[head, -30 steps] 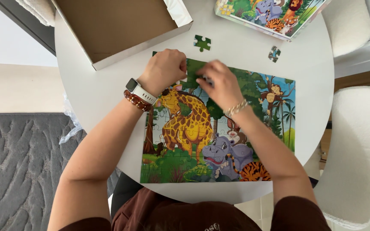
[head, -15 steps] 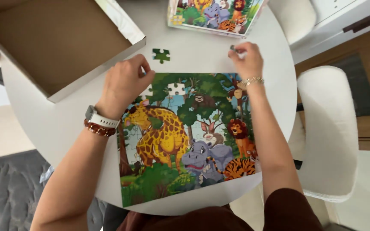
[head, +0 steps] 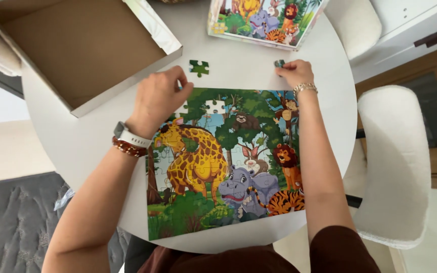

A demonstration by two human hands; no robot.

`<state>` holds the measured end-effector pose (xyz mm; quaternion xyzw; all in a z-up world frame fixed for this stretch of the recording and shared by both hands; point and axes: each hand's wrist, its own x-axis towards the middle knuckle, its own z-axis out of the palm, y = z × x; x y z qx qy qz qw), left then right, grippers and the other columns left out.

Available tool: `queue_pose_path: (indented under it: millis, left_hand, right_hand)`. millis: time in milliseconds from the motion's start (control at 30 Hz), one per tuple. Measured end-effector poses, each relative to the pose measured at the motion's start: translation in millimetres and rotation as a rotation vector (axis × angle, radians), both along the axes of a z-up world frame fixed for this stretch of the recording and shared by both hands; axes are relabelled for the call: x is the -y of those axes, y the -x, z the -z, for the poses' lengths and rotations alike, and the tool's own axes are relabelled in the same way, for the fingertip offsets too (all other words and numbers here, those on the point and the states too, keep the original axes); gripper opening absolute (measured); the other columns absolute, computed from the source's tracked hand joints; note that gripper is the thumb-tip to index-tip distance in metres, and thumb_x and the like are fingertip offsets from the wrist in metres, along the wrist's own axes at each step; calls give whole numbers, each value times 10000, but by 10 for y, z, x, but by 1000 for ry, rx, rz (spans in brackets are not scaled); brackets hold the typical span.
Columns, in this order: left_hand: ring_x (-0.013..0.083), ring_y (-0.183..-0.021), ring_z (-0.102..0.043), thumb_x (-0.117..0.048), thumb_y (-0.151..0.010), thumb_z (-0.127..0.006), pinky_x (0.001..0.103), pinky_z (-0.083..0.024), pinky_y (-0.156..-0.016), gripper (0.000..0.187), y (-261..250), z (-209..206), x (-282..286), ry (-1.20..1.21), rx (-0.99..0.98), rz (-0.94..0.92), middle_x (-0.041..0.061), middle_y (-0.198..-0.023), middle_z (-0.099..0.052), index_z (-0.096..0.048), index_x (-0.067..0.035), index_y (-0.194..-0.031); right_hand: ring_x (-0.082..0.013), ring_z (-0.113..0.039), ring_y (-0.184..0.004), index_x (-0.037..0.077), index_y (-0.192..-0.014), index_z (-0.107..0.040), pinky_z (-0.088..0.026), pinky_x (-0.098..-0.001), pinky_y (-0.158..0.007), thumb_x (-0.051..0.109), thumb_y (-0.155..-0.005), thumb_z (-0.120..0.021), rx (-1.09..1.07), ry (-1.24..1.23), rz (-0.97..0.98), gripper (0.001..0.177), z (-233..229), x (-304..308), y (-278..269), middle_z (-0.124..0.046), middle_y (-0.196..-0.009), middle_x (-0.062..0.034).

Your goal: Assembling a jungle-themed jigsaw puzzle on a table.

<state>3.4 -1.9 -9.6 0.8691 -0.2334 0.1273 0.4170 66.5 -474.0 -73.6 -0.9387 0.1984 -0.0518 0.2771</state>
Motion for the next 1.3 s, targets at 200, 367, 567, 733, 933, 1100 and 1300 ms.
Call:
queue_pose_path:
  millis: [200, 367, 567, 733, 933, 1100, 1300]
  left_hand:
    - [315, -616, -665, -214, -935, -734, 437, -512, -579, 185, 59, -93, -3, -2, 47, 8, 129, -680, -678, -676, -51, -871]
    - [310, -630, -679, -238, -929, -714, 437, -522, -587, 182, 69, -99, 14, 11, -11, 32, 107, -706, -704, -689, -71, -861]
    - [312, -652, -695, -258, -929, -687, 447, -545, -626, 189, 68, 20, 119, -9, -127, 153, 96, -750, -726, -693, -74, -887]
    - [356, -738, -697, -214, -897, -685, 481, -555, -682, 134, 88, 143, 176, -86, -59, 184, 137, -794, -725, -705, -84, -921]
    - [373, -773, -698, -204, -882, -680, 497, -555, -708, 183, 115, 216, 237, -128, -54, 210, 157, -833, -723, -701, -96, -1029]
    - [379, -793, -695, -210, -891, -691, 506, -551, -702, 212, 149, 242, 278, -146, -59, 236, 159, -825, -720, -691, -105, -1075]
    - [380, -790, -693, -183, -884, -697, 504, -547, -687, 230, 159, 232, 291, -167, -45, 242, 166, -847, -716, -666, -86, -1091]
  right_hand:
    - [-176, -726, -834, 61, -940, -733, -577, -312, -762, 180, -775, -885, 131, 50, -115, 254, -6, -76, 131, -770, -921, -64]
    - [-143, -717, -831, 72, -1029, -660, -561, -270, -668, 87, -813, -821, 172, -219, -262, 270, -624, -809, 427, -751, -942, -58]
    - [-69, -712, -823, 66, -1088, -717, -581, -212, -707, 70, -912, -733, -133, -590, -561, 176, -755, -1578, 840, -773, -968, -18]
    - [-69, -681, -811, 36, -1118, -757, -553, -227, -714, 68, -916, -761, -173, -561, -640, 205, -602, -1772, 877, -772, -978, -26]
    - [-70, -712, -872, 31, -1093, -751, -585, -233, -800, 47, -917, -751, -75, -487, -673, 177, -554, -1870, 891, -778, -993, -23]
    - [-77, -723, -873, 55, -1089, -752, -596, -252, -794, 44, -918, -736, -55, -405, -641, 172, -608, -1984, 945, -784, -983, -27]
    - [-100, -731, -856, 79, -1087, -758, -596, -261, -779, 43, -899, -748, -21, -264, -619, 192, -726, -2111, 1019, -780, -983, -26]
